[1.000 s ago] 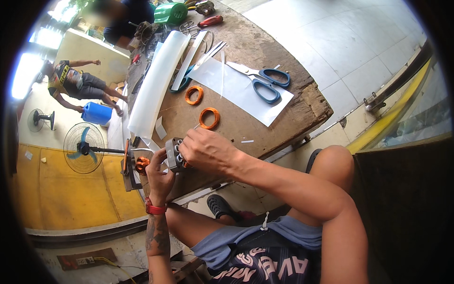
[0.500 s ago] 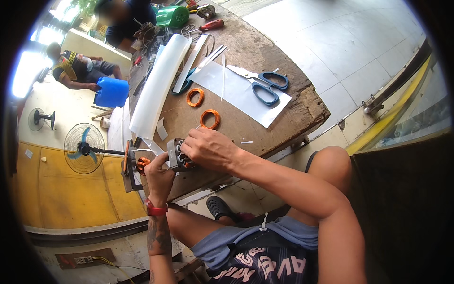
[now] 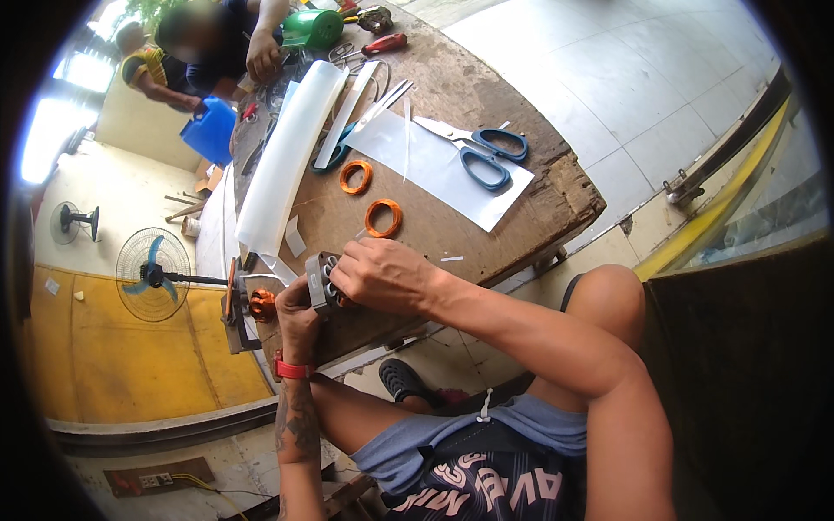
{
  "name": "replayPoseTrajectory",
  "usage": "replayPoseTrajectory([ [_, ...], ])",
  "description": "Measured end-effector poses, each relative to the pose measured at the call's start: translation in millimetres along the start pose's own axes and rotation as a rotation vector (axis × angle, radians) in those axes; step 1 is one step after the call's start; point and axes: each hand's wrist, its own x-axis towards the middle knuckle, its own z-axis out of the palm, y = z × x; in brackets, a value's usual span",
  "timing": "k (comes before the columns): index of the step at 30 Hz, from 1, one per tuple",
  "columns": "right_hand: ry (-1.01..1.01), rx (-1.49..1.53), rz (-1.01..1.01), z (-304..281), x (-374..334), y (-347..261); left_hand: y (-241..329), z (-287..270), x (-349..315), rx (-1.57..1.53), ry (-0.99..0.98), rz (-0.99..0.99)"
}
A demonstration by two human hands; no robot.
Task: The person sits on the floor and assembles a small electrical component by hand. They place orange wire coils into a metal frame and secure them with white tape, repeating the process for multiple coils.
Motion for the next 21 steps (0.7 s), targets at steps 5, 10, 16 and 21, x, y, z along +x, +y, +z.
replayPoseTrajectory([
  [5,-0.014,-0.006,-0.012,-3,0,1,-5,6,9,-0.002,0.013,0.124],
  [10,-0.009,0.013,-0.006,-4,0,2,-5,14,12,0.085,0.113,0.132],
  [16,-0.018,0.087,0.065,-1,1,-1,10,-3,11,0.098,-0.021,0.030],
  [21,-0.048,0.107,0.112,-2,1,0,9,-12,16,0.288,-0.065,0.191],
])
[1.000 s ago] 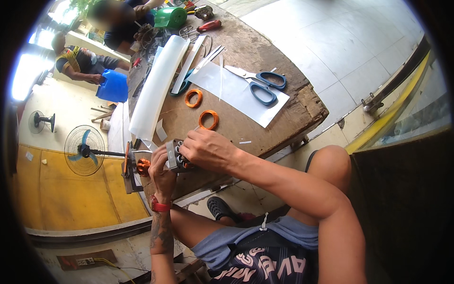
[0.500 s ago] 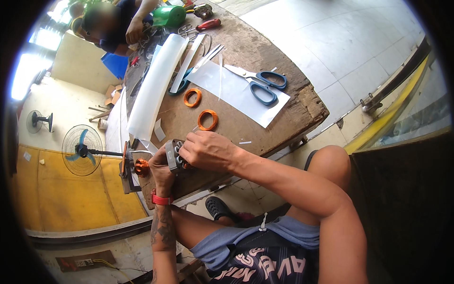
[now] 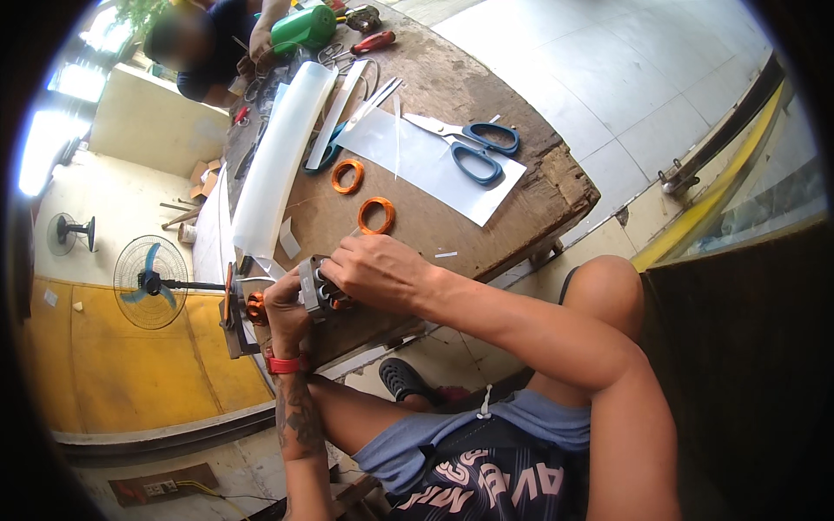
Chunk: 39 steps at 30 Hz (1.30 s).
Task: The person sits on the floor and assembles a small electrical component by hand. They place orange wire coils into a metal frame and secure them with white tape, repeating the process for multiple coils.
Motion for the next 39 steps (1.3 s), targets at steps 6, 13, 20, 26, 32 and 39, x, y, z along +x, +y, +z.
replayPoseTrajectory([
  [6,-0.025,0.002,0.016,1,2,0,-11,5,-4,0.132,0.068,0.119],
  [13,-0.014,-0.008,0.048,5,1,-1,-32,6,-13,0.295,0.107,0.241],
  [20,-0.045,0.336,0.271,-8,3,2,-31,7,-18,0.176,0.133,0.141],
  [26,-0.073,0.391,0.327,-22,8,13,-14,14,-10,0.189,0.194,0.188],
  [32,-0.178,0.372,0.377,-23,14,11,-12,14,-11,0.222,0.172,0.142],
  [39,-0.282,0.295,0.376,-25,23,9,-21,14,-13,0.162,0.211,0.138],
])
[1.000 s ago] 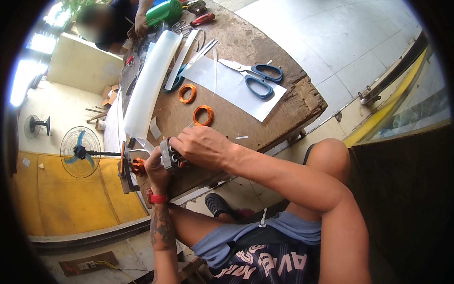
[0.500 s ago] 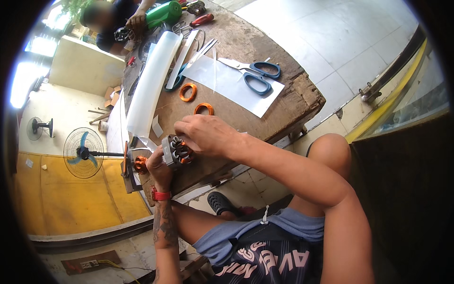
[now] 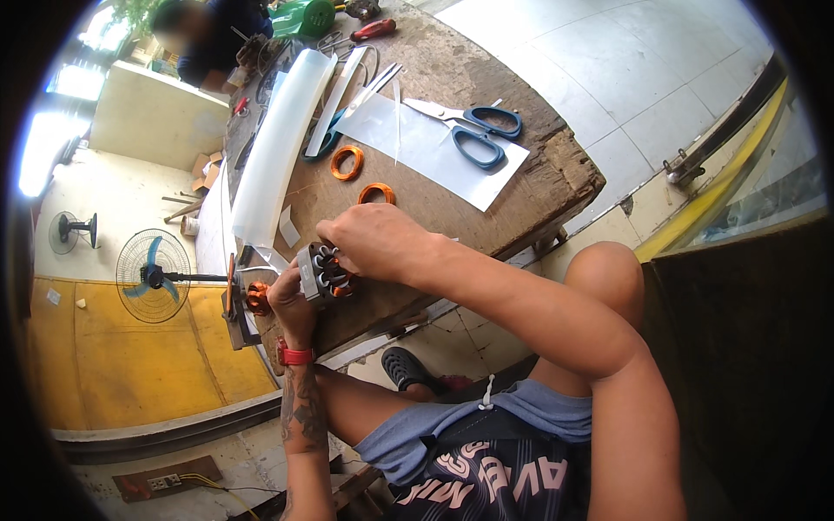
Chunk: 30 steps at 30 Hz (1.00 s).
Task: The person sits on the floor and assembles a small electrical component by hand. They place orange wire coils into a metal frame and secure them with white tape, repeating the process for multiple coils.
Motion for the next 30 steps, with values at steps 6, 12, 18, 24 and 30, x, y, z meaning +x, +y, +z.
replayPoseTrajectory([
  [6,-0.007,0.034,-0.029,0,5,3,-4,1,-1,-0.070,-0.011,-0.025],
  [12,-0.010,0.206,0.025,-3,4,8,-3,1,-1,-0.125,-0.035,-0.064],
  [18,0.031,0.239,0.009,-6,-4,5,-1,1,-1,-0.125,-0.023,-0.042],
  [24,-0.033,0.125,0.024,-8,1,2,0,2,1,-0.117,-0.021,-0.022],
  [30,-0.028,0.016,-0.027,1,4,2,-1,1,0,-0.119,-0.063,-0.004],
])
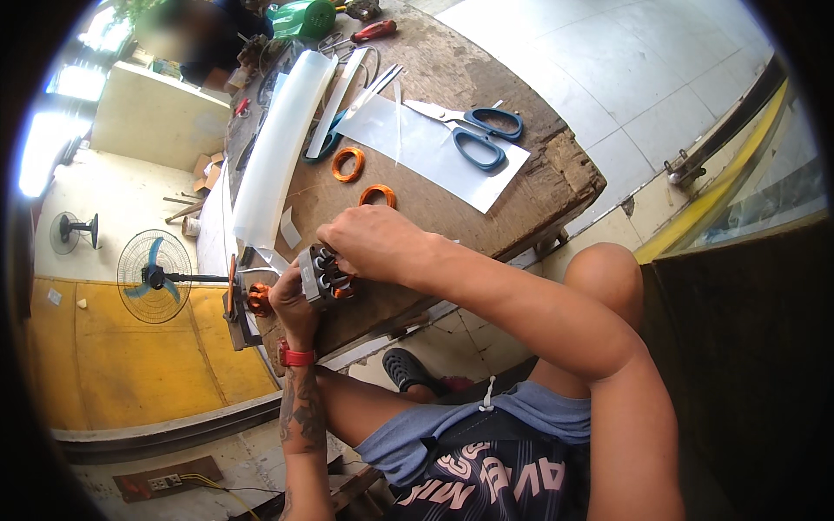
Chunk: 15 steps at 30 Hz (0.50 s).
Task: The person sits on the floor and assembles a small electrical component by hand. They place orange wire coils into a metal frame and secure them with white tape, repeating the process for multiple coils.
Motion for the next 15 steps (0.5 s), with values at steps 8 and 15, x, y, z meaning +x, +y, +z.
replayPoseTrajectory([
  [8,-0.001,0.171,0.074,-3,-1,5,4,2,-1,-0.073,0.030,-0.079],
  [15,0.267,0.011,-0.210,12,-20,-1,-1,1,-2,-0.003,0.043,-0.046],
])
